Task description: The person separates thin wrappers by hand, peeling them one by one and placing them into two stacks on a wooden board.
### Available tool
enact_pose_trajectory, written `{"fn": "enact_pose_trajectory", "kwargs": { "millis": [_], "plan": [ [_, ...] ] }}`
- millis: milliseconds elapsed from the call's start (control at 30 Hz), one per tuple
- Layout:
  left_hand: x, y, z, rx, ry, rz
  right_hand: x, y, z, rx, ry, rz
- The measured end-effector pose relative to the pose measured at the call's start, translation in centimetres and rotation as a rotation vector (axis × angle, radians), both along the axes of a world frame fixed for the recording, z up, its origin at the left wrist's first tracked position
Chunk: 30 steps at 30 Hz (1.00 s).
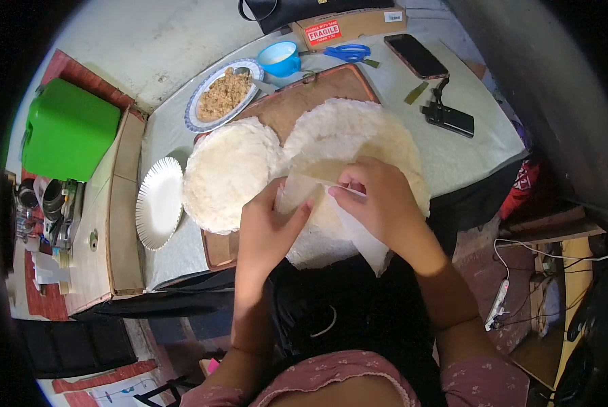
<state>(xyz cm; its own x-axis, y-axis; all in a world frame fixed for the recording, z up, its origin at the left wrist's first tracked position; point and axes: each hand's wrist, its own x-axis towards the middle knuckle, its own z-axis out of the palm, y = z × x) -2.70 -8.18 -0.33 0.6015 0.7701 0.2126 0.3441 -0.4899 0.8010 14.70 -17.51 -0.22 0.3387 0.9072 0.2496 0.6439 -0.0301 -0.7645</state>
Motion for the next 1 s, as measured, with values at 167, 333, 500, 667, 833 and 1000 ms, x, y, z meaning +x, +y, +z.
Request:
{"fn": "enact_pose_trajectory", "kwargs": {
  "millis": [167,333,500,667,833,1000],
  "plan": [
    [1.1,0.2,-0.2,0.273,0.019,-0.046,-1.2,0.9,-1.4,0.215,-0.2,-0.009],
    [-0.3,0.0,-0.1,0.04,-0.062,-0.061,0.1,0.5,-0.5,0.091,-0.143,0.048],
    [-1.8,-0.3,-2.9,-0.174,-0.15,0.012,0.9,-0.5,0.3,0.092,0.059,-0.08],
    [-2.0,-0.4,-0.5,-0.013,0.145,-0.007,1.2,-0.7,-0.7,0.007,-0.026,-0.112],
    [-0.1,1.9,-0.4,0.48,0.009,-0.129,1.2,0.1,-0.7,0.12,-0.214,-0.028],
    [2.0,1.8,0.0,0.226,0.038,-0.175,0.5,1.0,0.4,-0.039,-0.208,0.02]
  ]
}}
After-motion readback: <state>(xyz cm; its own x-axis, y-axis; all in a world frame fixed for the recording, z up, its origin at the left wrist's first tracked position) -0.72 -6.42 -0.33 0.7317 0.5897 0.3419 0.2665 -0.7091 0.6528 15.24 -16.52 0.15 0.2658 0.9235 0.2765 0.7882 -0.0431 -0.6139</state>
